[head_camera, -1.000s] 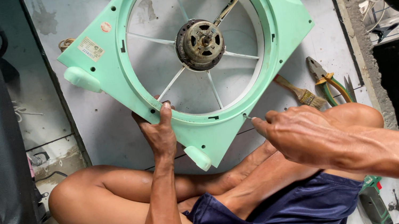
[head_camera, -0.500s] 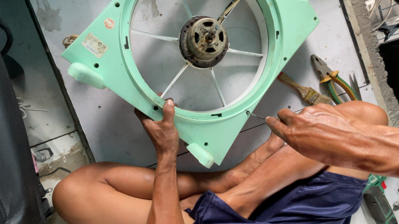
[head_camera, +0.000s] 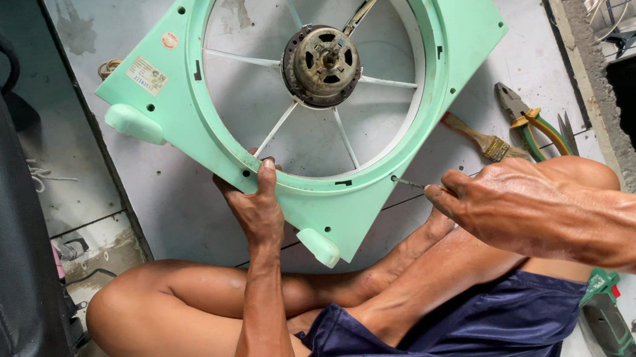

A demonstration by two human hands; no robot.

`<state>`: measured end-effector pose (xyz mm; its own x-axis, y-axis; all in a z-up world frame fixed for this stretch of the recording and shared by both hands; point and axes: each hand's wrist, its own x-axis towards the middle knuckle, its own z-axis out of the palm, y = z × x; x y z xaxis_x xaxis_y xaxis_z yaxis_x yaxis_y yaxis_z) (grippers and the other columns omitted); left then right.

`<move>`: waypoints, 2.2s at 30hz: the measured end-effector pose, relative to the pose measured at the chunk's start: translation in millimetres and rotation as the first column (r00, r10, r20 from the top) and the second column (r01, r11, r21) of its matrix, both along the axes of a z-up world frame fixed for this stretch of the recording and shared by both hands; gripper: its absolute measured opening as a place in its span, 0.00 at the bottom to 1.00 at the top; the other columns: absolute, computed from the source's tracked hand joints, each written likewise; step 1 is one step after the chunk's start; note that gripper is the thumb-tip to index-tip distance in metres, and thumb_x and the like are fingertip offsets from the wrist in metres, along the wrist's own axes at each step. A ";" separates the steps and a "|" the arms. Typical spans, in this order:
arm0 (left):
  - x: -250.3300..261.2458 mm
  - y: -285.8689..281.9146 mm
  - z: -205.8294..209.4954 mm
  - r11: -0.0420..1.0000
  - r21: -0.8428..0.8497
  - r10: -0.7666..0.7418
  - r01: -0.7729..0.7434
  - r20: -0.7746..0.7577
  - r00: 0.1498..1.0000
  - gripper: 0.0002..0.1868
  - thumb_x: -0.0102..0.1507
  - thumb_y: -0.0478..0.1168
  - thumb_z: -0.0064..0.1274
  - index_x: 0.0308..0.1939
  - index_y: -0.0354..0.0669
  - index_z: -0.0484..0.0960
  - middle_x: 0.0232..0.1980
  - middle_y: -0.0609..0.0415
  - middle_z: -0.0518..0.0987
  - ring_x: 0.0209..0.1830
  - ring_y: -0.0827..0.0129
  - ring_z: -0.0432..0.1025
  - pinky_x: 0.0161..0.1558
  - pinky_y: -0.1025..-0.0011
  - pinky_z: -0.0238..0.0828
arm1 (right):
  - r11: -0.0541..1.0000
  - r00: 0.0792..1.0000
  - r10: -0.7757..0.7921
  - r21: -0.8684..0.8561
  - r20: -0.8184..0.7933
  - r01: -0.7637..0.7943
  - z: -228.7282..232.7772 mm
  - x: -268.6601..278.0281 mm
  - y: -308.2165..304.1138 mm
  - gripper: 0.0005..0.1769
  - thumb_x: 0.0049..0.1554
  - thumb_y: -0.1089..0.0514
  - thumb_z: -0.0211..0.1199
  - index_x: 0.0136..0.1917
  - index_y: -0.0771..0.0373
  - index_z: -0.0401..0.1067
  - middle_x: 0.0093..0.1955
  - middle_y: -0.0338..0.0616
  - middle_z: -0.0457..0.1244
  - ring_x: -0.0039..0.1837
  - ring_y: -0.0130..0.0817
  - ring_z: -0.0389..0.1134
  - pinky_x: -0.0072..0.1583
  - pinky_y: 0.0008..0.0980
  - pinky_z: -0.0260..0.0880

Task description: The person sits on the floor and uses a screwdriver to tighten screws on the back casing of a ceiling fan motor assembly. They rotate the fan housing to access different screw locations and continue tightening until the end of the clip.

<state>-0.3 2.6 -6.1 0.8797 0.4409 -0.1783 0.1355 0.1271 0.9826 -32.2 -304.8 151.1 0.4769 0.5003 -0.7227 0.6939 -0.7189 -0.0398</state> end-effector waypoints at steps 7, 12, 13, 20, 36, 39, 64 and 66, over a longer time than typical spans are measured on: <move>0.1 -0.6 0.0 1.000 -0.025 -0.002 0.002 0.003 1.000 0.26 0.60 0.42 0.61 0.56 0.37 0.69 0.48 0.45 0.79 0.37 0.60 0.79 0.42 0.64 0.83 | 0.994 0.993 -0.110 0.008 -0.039 0.110 7.1 7.6 -0.1 0.22 0.59 0.64 0.50 0.66 0.50 0.59 0.51 0.46 0.61 0.36 0.59 0.72 0.39 0.62 0.67; 1.1 -0.9 1.8 1.000 -0.020 0.000 0.000 0.004 1.000 0.25 0.59 0.41 0.60 0.56 0.37 0.68 0.49 0.45 0.79 0.36 0.60 0.79 0.41 0.64 0.82 | 0.992 0.995 -0.102 0.071 -0.002 0.102 18.4 14.0 1.9 0.25 0.55 0.65 0.51 0.65 0.50 0.61 0.46 0.46 0.62 0.33 0.62 0.71 0.36 0.64 0.65; 1.3 -1.4 2.1 0.999 -0.032 0.000 0.000 -0.004 1.000 0.26 0.59 0.41 0.60 0.57 0.37 0.67 0.51 0.44 0.79 0.36 0.60 0.80 0.41 0.63 0.82 | 0.995 0.995 -0.093 0.019 -0.043 0.094 25.6 17.0 5.8 0.25 0.56 0.65 0.50 0.66 0.50 0.59 0.46 0.47 0.61 0.35 0.61 0.71 0.39 0.62 0.66; 0.7 -0.9 1.5 0.999 -0.036 0.005 -0.005 -0.011 1.000 0.27 0.59 0.41 0.61 0.57 0.37 0.67 0.53 0.44 0.79 0.36 0.60 0.79 0.40 0.64 0.81 | 0.991 0.991 -0.130 0.011 0.008 0.130 15.5 12.9 9.7 0.19 0.59 0.61 0.49 0.64 0.50 0.61 0.44 0.45 0.63 0.37 0.61 0.73 0.38 0.63 0.68; 1.1 -1.2 4.1 1.000 -0.024 0.006 -0.007 -0.020 1.000 0.27 0.59 0.41 0.60 0.58 0.37 0.67 0.54 0.44 0.79 0.40 0.60 0.79 0.44 0.65 0.83 | 0.933 0.934 -0.357 0.028 -0.015 0.358 25.9 15.8 14.8 0.06 0.59 0.53 0.48 0.49 0.49 0.65 0.39 0.45 0.67 0.41 0.64 0.70 0.43 0.60 0.65; 1.0 2.4 -0.6 1.000 -0.020 0.008 -0.008 -0.006 1.000 0.26 0.59 0.41 0.60 0.57 0.37 0.67 0.53 0.44 0.79 0.39 0.60 0.79 0.43 0.65 0.82 | 0.822 0.825 -0.563 0.066 -0.052 0.566 39.2 20.7 21.8 0.10 0.63 0.47 0.48 0.45 0.48 0.68 0.31 0.49 0.68 0.41 0.66 0.66 0.44 0.55 0.64; 0.2 -0.2 7.2 0.998 0.069 0.002 0.002 -0.051 0.999 0.24 0.59 0.44 0.61 0.54 0.37 0.71 0.46 0.47 0.78 0.39 0.60 0.79 0.45 0.64 0.78 | 0.919 0.919 -0.392 -0.073 -0.038 0.388 24.1 5.6 29.4 0.16 0.58 0.61 0.46 0.59 0.51 0.62 0.37 0.46 0.68 0.38 0.57 0.71 0.42 0.58 0.67; 0.7 0.0 5.3 0.999 0.052 0.002 0.001 -0.057 0.998 0.24 0.59 0.44 0.61 0.53 0.38 0.71 0.45 0.47 0.78 0.38 0.61 0.80 0.44 0.64 0.78 | 0.930 0.938 -0.345 -0.147 -0.032 0.337 27.2 4.9 33.4 0.19 0.61 0.62 0.45 0.65 0.51 0.61 0.42 0.45 0.69 0.40 0.55 0.72 0.43 0.57 0.69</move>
